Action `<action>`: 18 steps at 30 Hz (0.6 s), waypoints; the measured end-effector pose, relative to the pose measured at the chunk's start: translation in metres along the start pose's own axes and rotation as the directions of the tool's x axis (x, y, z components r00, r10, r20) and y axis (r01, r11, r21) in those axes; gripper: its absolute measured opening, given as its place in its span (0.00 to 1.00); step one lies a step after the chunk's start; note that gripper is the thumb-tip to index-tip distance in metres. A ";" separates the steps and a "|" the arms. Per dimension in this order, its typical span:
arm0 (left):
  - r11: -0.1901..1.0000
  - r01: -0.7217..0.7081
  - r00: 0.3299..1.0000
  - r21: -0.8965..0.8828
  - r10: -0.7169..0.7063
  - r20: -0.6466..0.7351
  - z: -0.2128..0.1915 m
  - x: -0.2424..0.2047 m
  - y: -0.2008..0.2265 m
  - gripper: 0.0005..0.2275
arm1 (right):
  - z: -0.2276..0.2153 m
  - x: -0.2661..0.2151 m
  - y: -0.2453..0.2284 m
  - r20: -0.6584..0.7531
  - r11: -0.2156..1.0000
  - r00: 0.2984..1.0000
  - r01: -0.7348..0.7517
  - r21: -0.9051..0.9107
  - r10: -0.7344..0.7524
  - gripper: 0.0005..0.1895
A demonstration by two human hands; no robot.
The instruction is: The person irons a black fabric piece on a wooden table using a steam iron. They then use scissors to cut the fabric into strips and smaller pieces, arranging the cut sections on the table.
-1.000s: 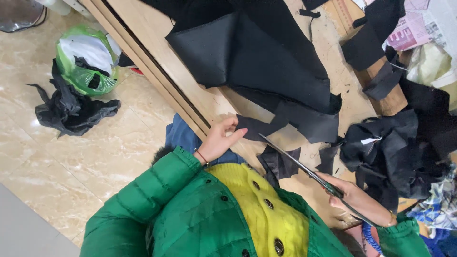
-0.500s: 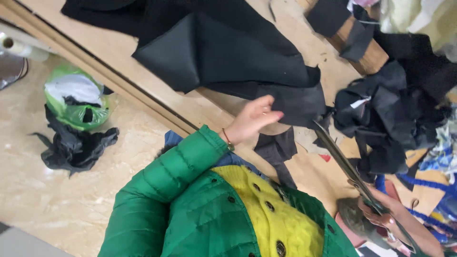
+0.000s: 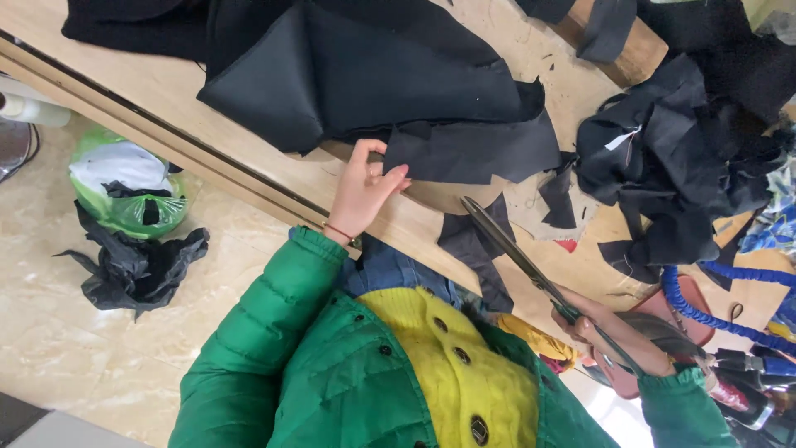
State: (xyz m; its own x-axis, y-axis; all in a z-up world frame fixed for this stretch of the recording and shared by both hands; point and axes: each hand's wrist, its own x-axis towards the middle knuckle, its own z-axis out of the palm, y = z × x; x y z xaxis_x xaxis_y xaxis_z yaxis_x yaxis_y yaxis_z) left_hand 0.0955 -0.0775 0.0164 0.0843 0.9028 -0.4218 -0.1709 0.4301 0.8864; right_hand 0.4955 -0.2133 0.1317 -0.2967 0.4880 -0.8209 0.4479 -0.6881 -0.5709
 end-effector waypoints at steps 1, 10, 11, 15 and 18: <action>1.000 0.000 1.000 -0.002 0.000 -0.002 0.004 -0.004 -0.009 0.14 | 0.000 0.004 -0.006 0.002 1.000 1.000 -0.001 -0.003 0.001 0.39; 0.936 -0.192 0.979 -0.295 0.205 0.015 0.040 -0.051 -0.024 0.20 | 0.000 0.016 -0.064 0.143 0.991 0.982 0.131 -0.025 -0.126 0.50; 0.946 -0.157 0.980 -0.284 0.186 0.076 0.040 -0.052 -0.023 0.17 | -0.001 0.021 -0.070 0.182 0.982 0.969 0.178 -0.058 -0.165 0.44; 0.909 0.099 0.988 -0.405 -0.043 0.145 0.044 -0.048 -0.022 0.18 | -0.003 0.038 -0.082 0.208 0.979 0.970 0.156 -0.132 -0.126 0.46; 0.973 0.005 0.998 -0.229 0.010 0.063 0.043 -0.045 -0.042 0.13 | -0.059 0.065 0.001 0.130 0.898 0.983 0.175 -0.403 -0.133 0.38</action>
State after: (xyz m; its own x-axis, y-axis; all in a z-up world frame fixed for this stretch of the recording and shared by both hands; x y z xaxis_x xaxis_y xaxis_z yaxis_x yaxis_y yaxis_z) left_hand 0.1412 -0.1366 0.0067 0.1441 0.9051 -0.4001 -0.3907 0.4235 0.8173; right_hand 0.5263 -0.1506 0.0789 -0.4604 0.5014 -0.7326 0.6906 -0.3162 -0.6504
